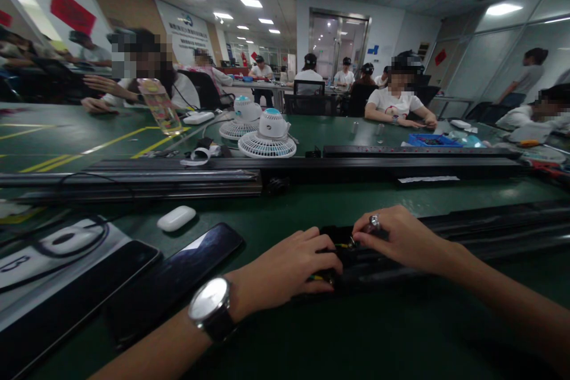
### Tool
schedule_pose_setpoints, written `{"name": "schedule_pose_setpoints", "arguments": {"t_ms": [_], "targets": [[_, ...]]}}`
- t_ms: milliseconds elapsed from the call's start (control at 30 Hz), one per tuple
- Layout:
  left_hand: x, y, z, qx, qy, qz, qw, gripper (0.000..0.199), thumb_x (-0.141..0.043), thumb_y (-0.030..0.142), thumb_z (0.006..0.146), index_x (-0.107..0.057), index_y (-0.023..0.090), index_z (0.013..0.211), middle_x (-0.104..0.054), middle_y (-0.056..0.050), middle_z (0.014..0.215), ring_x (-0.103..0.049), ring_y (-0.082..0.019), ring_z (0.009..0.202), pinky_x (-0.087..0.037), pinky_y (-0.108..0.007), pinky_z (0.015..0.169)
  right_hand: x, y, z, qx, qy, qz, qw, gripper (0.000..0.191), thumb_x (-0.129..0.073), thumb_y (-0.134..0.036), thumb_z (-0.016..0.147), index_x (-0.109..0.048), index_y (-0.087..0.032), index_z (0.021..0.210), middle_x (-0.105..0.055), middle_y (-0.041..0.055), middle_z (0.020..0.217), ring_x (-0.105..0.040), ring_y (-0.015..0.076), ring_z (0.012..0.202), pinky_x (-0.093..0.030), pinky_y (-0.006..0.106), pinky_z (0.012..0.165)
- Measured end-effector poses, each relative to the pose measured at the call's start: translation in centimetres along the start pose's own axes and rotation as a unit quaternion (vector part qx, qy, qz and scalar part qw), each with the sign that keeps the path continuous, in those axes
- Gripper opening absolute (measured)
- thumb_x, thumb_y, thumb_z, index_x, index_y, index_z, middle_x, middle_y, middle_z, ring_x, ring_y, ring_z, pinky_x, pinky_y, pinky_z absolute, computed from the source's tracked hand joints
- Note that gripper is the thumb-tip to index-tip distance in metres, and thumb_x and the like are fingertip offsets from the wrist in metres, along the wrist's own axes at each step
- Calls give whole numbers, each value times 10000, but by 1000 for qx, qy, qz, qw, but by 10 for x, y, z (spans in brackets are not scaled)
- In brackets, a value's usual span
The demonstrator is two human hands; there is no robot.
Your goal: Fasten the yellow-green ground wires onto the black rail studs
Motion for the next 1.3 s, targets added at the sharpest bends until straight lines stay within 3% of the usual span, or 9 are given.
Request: {"name": "schedule_pose_setpoints", "arguments": {"t_ms": [333,633,1067,1300], "targets": [[-11,-2,2,-20,8,83,996,125,-666,308,966,-612,200,998,-619,-46,1122,-540,-218,1005,-414,-356,860,-3,4,-2,0,35,6,999,187,-594,-292,998,-748,-202,943,-780,8,847,-716,167,737,-482,295,694],[-1,-1,-3,-10,9,-6,1000,58,-685,219,940,-668,231,994,-610,-38,1146,-541,-208,1029,-433,-358,908,-8,5,-1,16,47,26,998,184,-598,-301,999,-742,-196,951,-770,4,834,-706,148,718,-490,268,688],[-19,-8,-6,0,61,-24,998,95,-689,289,946,-665,208,991,-629,-48,1108,-550,-200,1024,-471,-327,871,-17,16,-2,0,105,56,993,218,-561,-306,1007,-726,-195,916,-745,5,753,-701,157,672,-499,268,662],[-21,-8,-8,10,60,-32,998,110,-689,296,947,-652,209,1004,-634,-39,1127,-543,-202,1043,-471,-329,874,-17,19,-2,-19,114,69,991,224,-565,-321,1014,-715,-195,905,-746,-9,715,-710,151,643,-494,259,638]]}}
Point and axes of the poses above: each hand's wrist, its own z-axis towards the middle knuckle, its own x-axis out of the back of the hand, y = z × x, the point moved 2 cm from there along z, towards the middle knuckle
